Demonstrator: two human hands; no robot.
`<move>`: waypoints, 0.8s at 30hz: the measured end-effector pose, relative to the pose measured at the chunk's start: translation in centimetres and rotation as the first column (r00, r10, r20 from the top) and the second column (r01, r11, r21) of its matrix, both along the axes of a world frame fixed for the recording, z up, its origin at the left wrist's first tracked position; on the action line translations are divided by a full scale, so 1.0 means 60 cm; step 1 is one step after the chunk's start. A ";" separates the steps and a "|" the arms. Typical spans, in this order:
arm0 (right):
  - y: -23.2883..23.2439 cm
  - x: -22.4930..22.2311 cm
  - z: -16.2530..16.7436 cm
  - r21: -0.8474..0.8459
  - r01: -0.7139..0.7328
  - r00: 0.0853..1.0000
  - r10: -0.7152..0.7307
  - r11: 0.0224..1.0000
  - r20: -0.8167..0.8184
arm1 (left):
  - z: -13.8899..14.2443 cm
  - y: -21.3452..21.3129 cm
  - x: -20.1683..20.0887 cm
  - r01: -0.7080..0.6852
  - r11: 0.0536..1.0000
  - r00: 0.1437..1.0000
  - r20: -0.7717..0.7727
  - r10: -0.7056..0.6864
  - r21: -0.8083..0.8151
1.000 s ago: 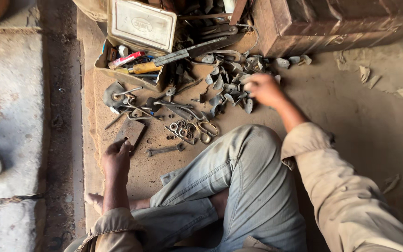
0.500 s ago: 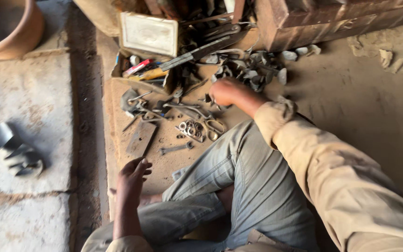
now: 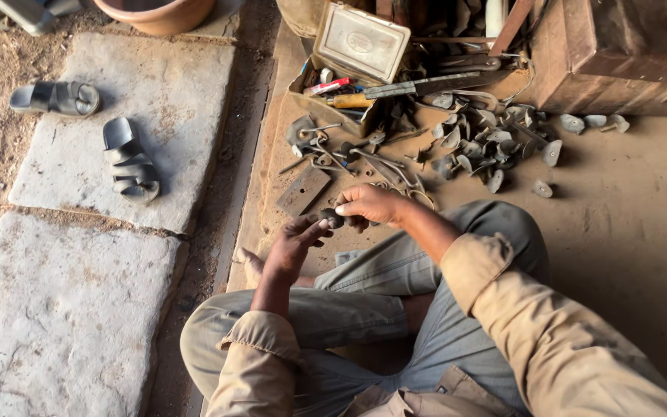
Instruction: The person sits on the ground and uses a hammer and a metal punch to work on small metal parts. They repeatedly position the punch on the parts and strike it with the hammer, occasionally picking up new parts from a pile on the floor.
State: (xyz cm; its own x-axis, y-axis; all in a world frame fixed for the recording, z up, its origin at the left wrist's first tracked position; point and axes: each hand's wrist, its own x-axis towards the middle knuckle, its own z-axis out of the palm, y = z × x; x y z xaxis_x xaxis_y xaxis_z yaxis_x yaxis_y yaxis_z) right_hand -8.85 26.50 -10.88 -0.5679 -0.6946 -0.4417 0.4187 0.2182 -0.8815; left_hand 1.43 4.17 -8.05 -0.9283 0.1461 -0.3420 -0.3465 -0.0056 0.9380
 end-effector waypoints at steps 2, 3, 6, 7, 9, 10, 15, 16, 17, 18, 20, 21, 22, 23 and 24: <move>-0.013 0.019 -0.015 -0.024 0.147 0.988 -0.147 0.989 -0.039 | -0.018 -0.006 0.006 -0.072 0.997 0.997 0.001 0.072 -0.013; -0.021 0.029 -0.022 -0.040 0.214 0.975 -0.216 0.976 -0.055 | -0.026 -0.005 0.008 -0.128 0.991 0.992 0.007 0.128 -0.032; -0.030 0.048 -0.038 0.031 0.308 0.949 -0.305 0.951 -0.076 | -0.039 0.003 0.004 -0.214 0.967 0.975 0.025 0.219 -0.141; -0.031 0.054 -0.042 0.029 0.314 0.940 -0.306 0.949 -0.152 | -0.039 0.009 0.001 -0.222 0.957 0.972 0.031 0.232 -0.184; -0.034 0.062 -0.048 0.021 0.325 0.903 -0.304 0.945 -0.303 | -0.037 0.019 -0.006 -0.215 0.952 0.974 0.018 0.224 -0.217; -0.034 0.065 -0.050 0.078 0.327 0.879 -0.273 0.942 -0.392 | -0.036 0.023 -0.007 -0.211 0.949 0.975 0.015 0.221 -0.235; -0.033 0.067 -0.054 0.282 0.300 0.810 -0.088 0.911 -0.580 | -0.041 0.033 -0.001 -0.236 0.874 0.971 -0.147 0.190 -0.424; -0.032 0.066 -0.054 0.233 0.289 0.845 -0.134 0.929 -0.518 | -0.045 0.033 -0.001 -0.280 0.858 0.951 -0.245 0.187 -0.432; -0.032 0.065 -0.053 0.183 0.284 0.875 -0.176 0.941 -0.450 | -0.050 0.032 -0.002 -0.264 0.865 0.958 -0.216 0.186 -0.427; -0.032 0.064 -0.052 0.134 0.284 0.901 -0.216 0.949 -0.377 | -0.055 0.032 -0.004 -0.246 0.873 0.965 -0.186 0.182 -0.421; -0.032 0.063 -0.050 0.110 0.270 0.917 -0.220 0.957 -0.334 | -0.065 0.033 -0.008 -0.217 0.915 0.976 -0.111 0.190 -0.341; -0.032 0.063 -0.049 0.097 0.264 0.924 -0.223 0.960 -0.310 | -0.069 0.033 -0.010 -0.208 0.941 0.978 -0.063 0.198 -0.266; -0.033 0.063 -0.048 0.108 0.261 0.918 -0.213 0.959 -0.334 | -0.073 0.033 -0.011 -0.202 0.961 0.979 -0.014 0.203 -0.189; -0.033 0.063 -0.047 0.119 0.258 0.912 -0.201 0.959 -0.357 | -0.077 0.033 -0.012 -0.208 0.967 0.978 -0.004 0.210 -0.148; -0.034 0.064 -0.047 0.129 0.254 0.905 -0.188 0.959 -0.380 | -0.081 0.031 -0.012 -0.216 0.970 0.976 0.006 0.218 -0.108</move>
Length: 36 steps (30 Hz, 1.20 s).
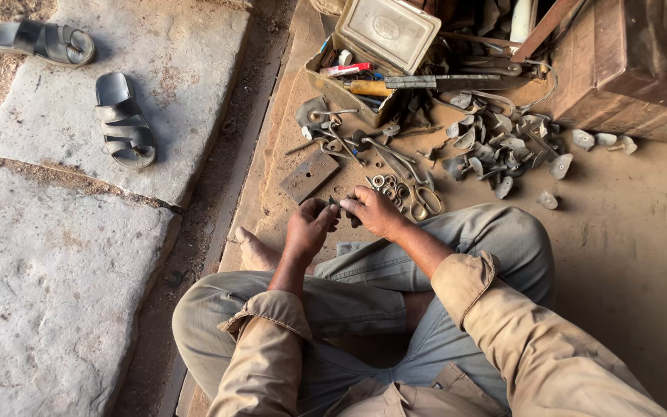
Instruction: The person sits on the ground and uses a hammer and a metal punch to work on small metal parts. They repeatedly position the punch on the parts and strike it with the hammer, occasionally picking up new parts from a pile on the floor.
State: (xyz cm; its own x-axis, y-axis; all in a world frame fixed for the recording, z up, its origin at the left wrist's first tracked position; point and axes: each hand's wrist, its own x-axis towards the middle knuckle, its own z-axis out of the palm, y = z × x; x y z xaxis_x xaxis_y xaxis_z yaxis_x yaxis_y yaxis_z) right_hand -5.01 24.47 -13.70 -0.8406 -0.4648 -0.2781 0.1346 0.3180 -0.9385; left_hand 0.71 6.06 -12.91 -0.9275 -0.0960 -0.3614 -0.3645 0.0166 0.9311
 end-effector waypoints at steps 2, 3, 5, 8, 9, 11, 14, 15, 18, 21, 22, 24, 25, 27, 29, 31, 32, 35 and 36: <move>-0.002 0.002 0.000 -0.005 -0.012 0.999 0.011 1.000 -0.049 | -0.008 -0.004 0.001 -0.007 0.998 1.000 0.009 0.006 0.065; -0.003 0.002 -0.001 -0.006 -0.016 0.997 0.016 1.000 -0.075 | -0.012 -0.006 0.001 -0.005 0.996 1.000 0.016 0.004 0.090; -0.004 0.003 -0.003 -0.035 -0.029 0.996 0.026 0.999 -0.084 | -0.021 -0.010 0.000 0.000 0.991 1.000 0.010 -0.002 0.133; -0.001 -0.006 -0.004 -0.031 -0.027 0.984 0.021 0.999 -0.178 | -0.034 -0.014 -0.004 0.004 0.975 1.000 -0.024 0.001 0.221; 0.002 -0.013 -0.002 -0.022 -0.026 0.975 0.021 0.999 -0.222 | -0.037 -0.015 -0.007 -0.001 0.962 0.999 -0.034 0.011 0.273; 0.013 -0.028 0.001 -0.214 0.098 0.995 -0.103 0.972 -0.010 | -0.041 -0.017 -0.006 -0.009 0.937 0.999 -0.042 0.025 0.349; 0.041 -0.058 0.010 -0.273 0.262 0.963 -0.235 0.926 0.128 | -0.041 -0.022 -0.007 -0.018 0.912 0.999 -0.038 0.038 0.411; 0.052 -0.065 0.013 -0.259 0.308 0.950 -0.281 0.915 0.137 | -0.039 -0.023 -0.007 -0.023 0.904 0.999 -0.033 0.041 0.427; 0.061 -0.072 0.014 -0.291 0.352 0.935 -0.321 0.890 0.149 | -0.028 -0.024 -0.009 -0.019 0.885 0.999 -0.034 0.039 0.464; 0.054 -0.070 0.009 -0.216 0.380 0.924 -0.359 0.899 0.130 | -0.018 -0.024 -0.010 -0.018 0.879 0.999 -0.025 0.034 0.476; 0.051 -0.069 0.007 -0.195 0.367 0.929 -0.348 0.910 0.123 | -0.016 -0.024 -0.011 -0.016 0.878 0.999 -0.021 0.029 0.478; 0.045 -0.068 0.006 -0.150 0.343 0.938 -0.330 0.927 0.108 | -0.014 -0.023 -0.009 -0.007 0.868 0.998 -0.046 0.035 0.497; 0.044 -0.067 0.006 -0.119 0.340 0.938 -0.327 0.933 0.118 | -0.013 -0.022 -0.008 -0.004 0.863 0.997 -0.060 0.039 0.506; 0.043 -0.067 0.006 -0.057 0.330 0.938 -0.321 0.942 0.134 | -0.011 -0.021 -0.007 -0.012 0.872 0.996 -0.073 0.055 0.489; 0.043 -0.067 0.005 -0.004 0.298 0.950 -0.297 0.954 0.098 | -0.005 -0.017 -0.012 -0.046 0.890 0.994 -0.071 0.087 0.454; 0.042 -0.067 0.003 0.030 0.280 0.956 -0.281 0.960 0.083 | 0.006 -0.018 -0.025 -0.107 0.914 0.989 -0.051 0.138 0.391; 0.041 -0.067 0.002 0.041 0.275 0.956 -0.278 0.960 0.089 | 0.014 -0.021 -0.036 -0.094 0.948 0.991 -0.062 0.118 0.303; 0.037 -0.068 0.000 0.061 0.267 0.959 -0.272 0.962 0.082 | 0.042 -0.043 -0.078 -0.054 0.994 0.997 -0.048 0.058 0.097; 0.038 -0.071 -0.001 0.065 0.265 0.960 -0.269 0.962 0.072 | 0.051 -0.054 -0.094 -0.038 0.997 0.999 -0.022 0.040 0.074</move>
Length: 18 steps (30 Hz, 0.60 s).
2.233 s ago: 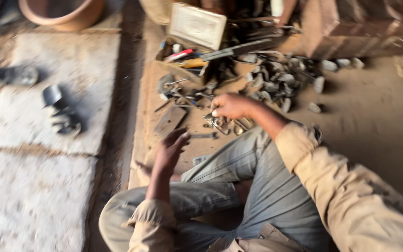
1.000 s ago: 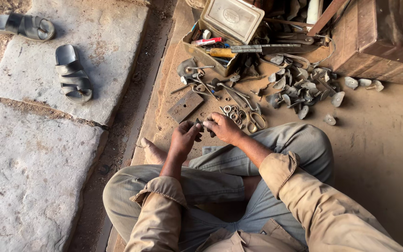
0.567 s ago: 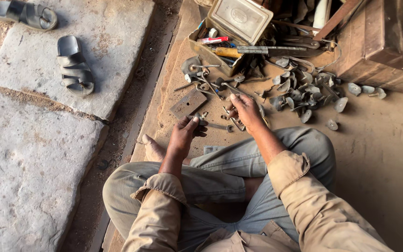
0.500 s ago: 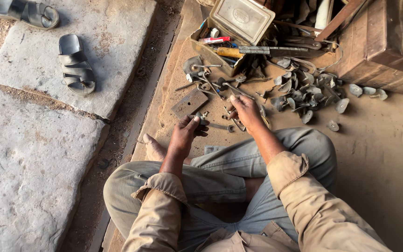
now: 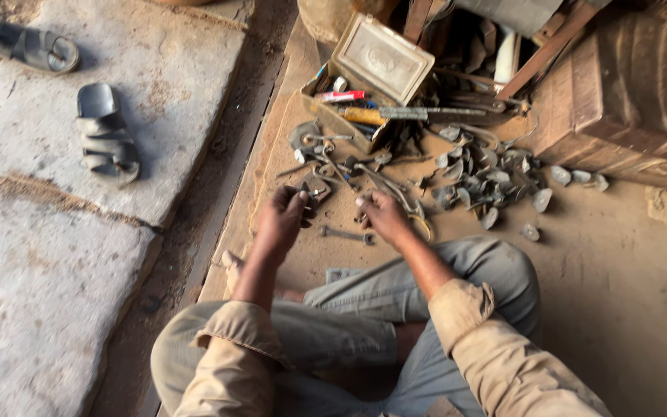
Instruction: The person sits on the ground and uses a hammer and a metal punch to work on small metal parts. They repeatedly position the punch on the parts and strike it with the hammer, occasionally picking up new parts from a pile on the floor.
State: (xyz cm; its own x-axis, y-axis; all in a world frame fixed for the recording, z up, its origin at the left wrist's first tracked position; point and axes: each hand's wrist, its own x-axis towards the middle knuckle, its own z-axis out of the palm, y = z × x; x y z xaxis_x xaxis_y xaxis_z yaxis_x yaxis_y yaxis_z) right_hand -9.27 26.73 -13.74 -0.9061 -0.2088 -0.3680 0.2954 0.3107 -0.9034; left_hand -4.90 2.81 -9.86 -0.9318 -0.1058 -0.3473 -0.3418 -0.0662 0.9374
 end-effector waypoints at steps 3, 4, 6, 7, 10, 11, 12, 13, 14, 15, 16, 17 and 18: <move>0.006 -0.018 0.008 -0.051 -0.071 0.994 0.066 0.996 -0.084 | 0.016 -0.026 -0.039 -0.018 0.998 0.999 0.037 0.020 -0.052; 0.010 -0.031 0.013 0.043 -0.085 0.989 0.090 0.995 -0.121 | 0.017 -0.033 -0.047 -0.038 0.997 0.998 0.048 0.042 -0.068; 0.028 -0.064 0.025 0.233 -0.098 0.973 0.142 0.968 -0.182 | 0.016 -0.039 -0.055 -0.130 0.988 0.976 0.164 0.143 -0.089; 0.034 -0.087 0.029 0.321 -0.083 0.969 0.152 0.943 -0.195 | 0.015 -0.038 -0.058 -0.171 0.980 0.956 0.225 0.191 -0.103; 0.052 -0.171 0.034 0.552 0.040 0.906 0.202 0.833 -0.371 | 0.013 -0.032 -0.057 -0.166 0.948 0.933 0.267 0.239 -0.270; 0.056 -0.197 0.031 0.589 0.144 0.821 0.236 0.795 -0.520 | 0.015 -0.031 -0.054 -0.121 0.931 0.944 0.251 0.215 -0.344; 0.061 -0.221 0.028 0.621 0.157 0.827 0.242 0.768 -0.508 | 0.018 -0.029 -0.052 -0.078 0.905 0.954 0.232 0.189 -0.418; 0.066 -0.244 0.026 0.651 0.168 0.833 0.247 0.740 -0.495 | 0.022 -0.029 -0.053 -0.036 0.871 0.964 0.214 0.161 -0.491; 0.070 -0.264 0.025 0.693 0.195 0.809 0.286 0.694 -0.513 | 0.027 -0.028 -0.054 -0.020 0.866 0.961 0.228 0.154 -0.500; 0.073 -0.278 0.023 0.731 0.218 0.786 0.328 0.646 -0.524 | 0.031 -0.027 -0.052 -0.004 0.860 0.957 0.247 0.150 -0.510; 0.076 -0.288 0.019 0.764 0.243 0.760 0.373 0.598 -0.533 | 0.036 -0.026 -0.053 0.009 0.855 0.954 0.261 0.149 -0.519; 0.078 -0.293 0.015 0.818 0.217 0.791 0.395 0.533 -0.467 | 0.040 -0.026 -0.054 0.013 0.858 0.951 0.271 0.148 -0.513; 0.082 -0.296 0.013 0.865 0.190 0.819 0.411 0.465 -0.401 | 0.043 -0.025 -0.055 0.017 0.861 0.949 0.279 0.145 -0.508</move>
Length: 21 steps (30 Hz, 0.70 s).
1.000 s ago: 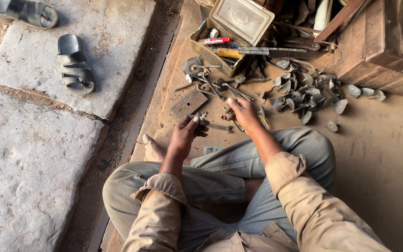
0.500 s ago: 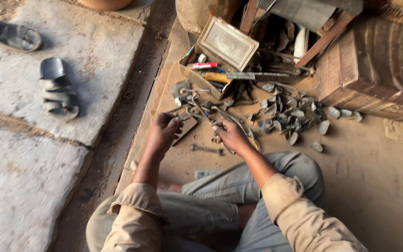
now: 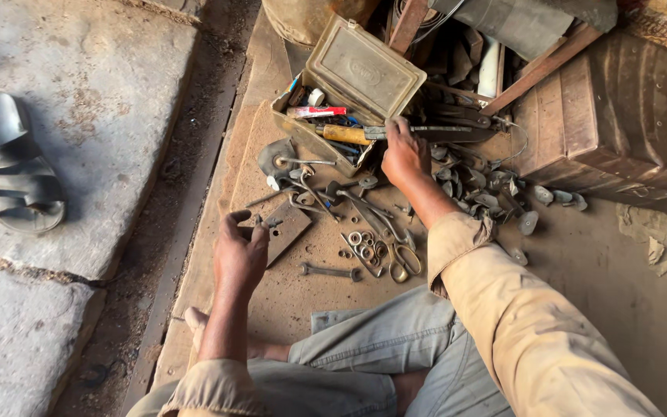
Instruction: The person sits on the ground and uses a hammer and a metal punch to work on small metal parts. They repeatedly position the punch on the parts and strike it with the hammer, occasionally picking up new parts from a pile on the floor.
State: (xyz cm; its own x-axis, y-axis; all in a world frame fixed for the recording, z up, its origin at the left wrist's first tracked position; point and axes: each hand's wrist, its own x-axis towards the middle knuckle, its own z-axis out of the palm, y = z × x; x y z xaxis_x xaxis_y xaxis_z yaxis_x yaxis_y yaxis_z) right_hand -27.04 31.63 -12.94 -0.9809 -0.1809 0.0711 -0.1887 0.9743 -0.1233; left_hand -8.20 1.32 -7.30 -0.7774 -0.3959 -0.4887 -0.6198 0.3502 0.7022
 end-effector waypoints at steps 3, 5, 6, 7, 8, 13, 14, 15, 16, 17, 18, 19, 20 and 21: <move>0.021 0.010 -0.005 0.088 -0.025 0.997 0.018 0.996 0.072 | 0.003 0.003 -0.001 0.007 1.000 0.999 0.032 -0.008 0.020; 0.039 0.024 -0.014 0.088 -0.105 0.991 0.098 0.991 0.086 | 0.002 0.003 0.001 0.007 1.000 0.999 0.051 -0.007 0.012; 0.055 0.031 -0.017 0.091 -0.156 0.986 0.149 0.984 0.081 | 0.001 0.003 0.002 0.010 1.000 0.999 0.052 -0.011 0.005; 0.075 0.036 -0.017 0.098 -0.204 0.978 0.197 0.974 0.075 | 0.000 0.003 0.002 0.016 1.000 0.999 0.051 -0.016 0.001; 0.091 0.037 -0.019 0.116 -0.188 0.980 0.178 0.975 0.091 | -0.001 0.003 0.003 0.016 1.000 0.999 0.045 -0.016 0.001; 0.118 0.040 -0.015 0.105 -0.022 0.998 0.015 0.994 0.059 | -0.001 0.003 0.003 -0.027 0.999 0.999 0.029 0.026 0.038; 0.111 0.041 -0.011 0.066 -0.014 0.999 0.011 0.998 0.044 | -0.001 0.004 0.003 -0.037 0.998 0.999 0.028 0.035 0.047; 0.101 0.041 -0.007 0.027 -0.007 1.000 0.007 1.000 0.026 | -0.002 0.004 0.003 -0.046 0.997 0.999 0.024 0.045 0.058; 0.087 0.040 -0.003 -0.009 -0.002 1.000 0.002 1.000 0.009 | -0.003 0.005 0.003 -0.057 0.996 0.998 0.021 0.055 0.070; 0.071 0.036 0.001 -0.046 -0.039 0.999 0.039 0.998 0.008 | -0.004 0.006 0.003 -0.059 0.994 0.998 0.020 0.057 0.087; 0.054 0.026 0.005 -0.084 -0.079 0.997 0.080 0.993 0.007 | -0.005 0.007 0.004 -0.064 0.993 0.998 0.019 0.062 0.104; 0.036 0.017 0.007 -0.123 -0.120 0.993 0.121 0.985 0.007 | -0.006 0.007 0.004 -0.071 0.990 0.997 0.021 0.069 0.119; 0.016 0.007 0.006 -0.120 -0.148 0.989 0.147 0.982 -0.011 | -0.007 0.007 0.005 -0.068 0.992 0.998 0.011 0.068 0.104; -0.003 -0.006 0.003 -0.116 -0.176 0.984 0.174 0.978 -0.030 | -0.008 0.006 0.005 -0.066 0.994 0.998 0.001 0.067 0.088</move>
